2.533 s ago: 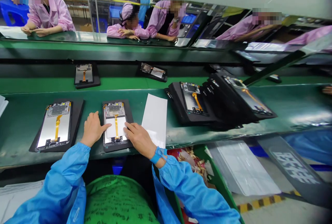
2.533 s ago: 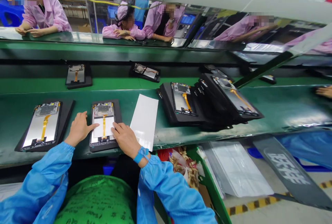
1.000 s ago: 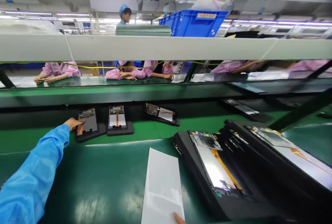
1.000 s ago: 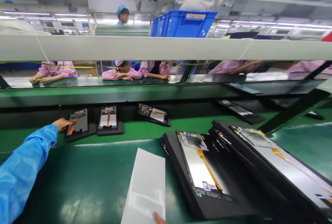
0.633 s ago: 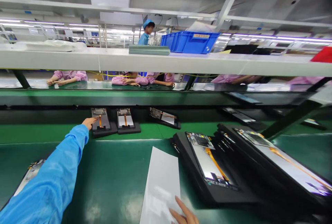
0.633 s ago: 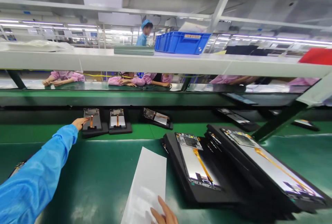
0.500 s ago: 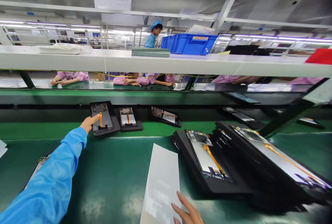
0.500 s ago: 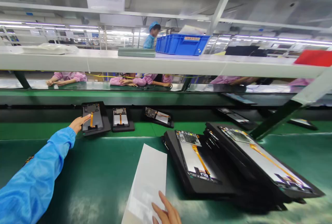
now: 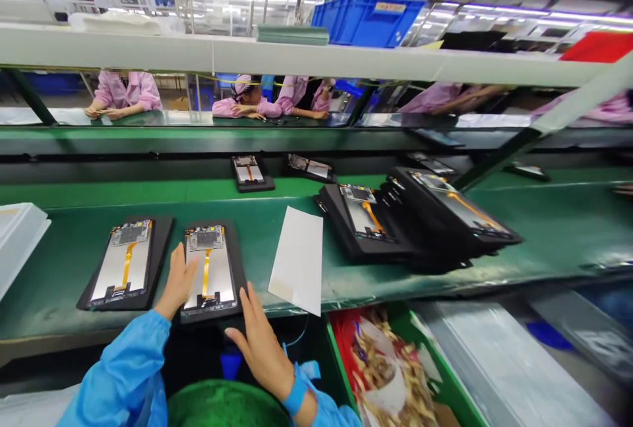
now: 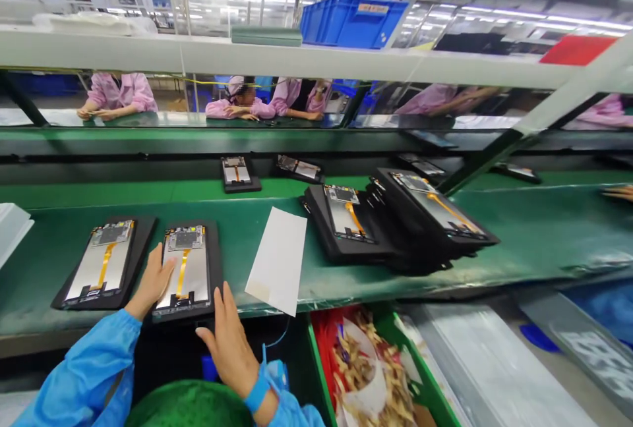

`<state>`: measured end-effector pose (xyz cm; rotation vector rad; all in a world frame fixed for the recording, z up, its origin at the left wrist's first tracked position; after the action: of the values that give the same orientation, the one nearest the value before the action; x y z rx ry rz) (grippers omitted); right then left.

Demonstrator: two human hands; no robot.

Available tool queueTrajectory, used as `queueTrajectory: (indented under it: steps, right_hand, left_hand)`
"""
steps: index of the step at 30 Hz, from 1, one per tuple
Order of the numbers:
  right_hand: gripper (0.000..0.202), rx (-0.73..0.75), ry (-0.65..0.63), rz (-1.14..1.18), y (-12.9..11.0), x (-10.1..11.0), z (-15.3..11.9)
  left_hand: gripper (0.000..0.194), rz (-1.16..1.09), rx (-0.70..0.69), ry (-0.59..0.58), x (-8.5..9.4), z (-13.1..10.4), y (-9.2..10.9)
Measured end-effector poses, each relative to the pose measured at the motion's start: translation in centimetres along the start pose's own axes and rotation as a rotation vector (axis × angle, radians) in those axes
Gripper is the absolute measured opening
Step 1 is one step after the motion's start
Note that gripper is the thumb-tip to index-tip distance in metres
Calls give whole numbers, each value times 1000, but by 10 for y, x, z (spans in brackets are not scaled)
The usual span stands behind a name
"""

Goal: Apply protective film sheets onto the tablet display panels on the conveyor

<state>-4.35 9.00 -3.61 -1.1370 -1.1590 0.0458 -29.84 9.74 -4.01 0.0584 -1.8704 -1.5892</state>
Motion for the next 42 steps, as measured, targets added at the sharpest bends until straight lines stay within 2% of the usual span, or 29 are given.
queueTrajectory:
  steps: [5,8,10,11,13,15,17,18,20,21,23,29,36,39,42]
  right_hand:
    - [55,24,155,-325,-16,-3,7]
    - [52,51,163,-367,-25,9,9]
    - [44,87,165,-301,-21,31,5]
    - [37,72,200,-254,-13,49,0]
    - [27,-32,316,-165,14,87,-13]
    - [22,-153,380,-118,46,113,-23]
    - [19,-214,332,-129,69,119,-24]
    - [19,-228,304,-151,76,117,-22]
    - [21,-242,281,-199,83,111,-19]
    - [22,-246,282,-216,84,107,-18]
    - [24,-254,292,-233,83,103,-18]
    - [22,-278,303,-243,82,101,-18]
    - [19,-286,335,-220,82,101,-19]
    - [28,-258,382,-231,76,98,-25]
    - [26,-214,403,-243,68,94,-29]
  left_hand:
    - [66,181,7,28,-11,-4,1]
    - [66,240,-3,7,-8,-8,7]
    - [68,312,-63,41,-1,-15,19]
    - [68,352,-136,63,1,-20,29]
    - [62,395,-374,48,-10,-36,60]
    - [56,402,-655,-130,-45,-59,93]
    - [56,476,-857,-394,-96,-86,116]
    - [56,542,-911,-509,-121,-98,121]
    - [53,684,-931,-652,-162,-113,123]
    - [51,736,-912,-674,-176,-117,121]
    - [49,798,-862,-667,-190,-121,117]
    - [51,840,-847,-623,-188,-127,113]
    - [54,804,-843,-644,-189,-125,112]
    - [55,790,-838,-652,-189,-125,112]
    - [55,769,-842,-646,-188,-124,114]
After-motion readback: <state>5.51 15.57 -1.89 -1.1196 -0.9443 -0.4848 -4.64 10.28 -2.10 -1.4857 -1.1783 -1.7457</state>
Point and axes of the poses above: each hand's wrist, its own z-axis towards the middle knuckle, its own x-axis out of the back of the hand, y = z × x, the point moved 8 cm from there along z, towards the middle knuckle, and after that the axes turned 9 degrees about -y, right-handed, at the moved point
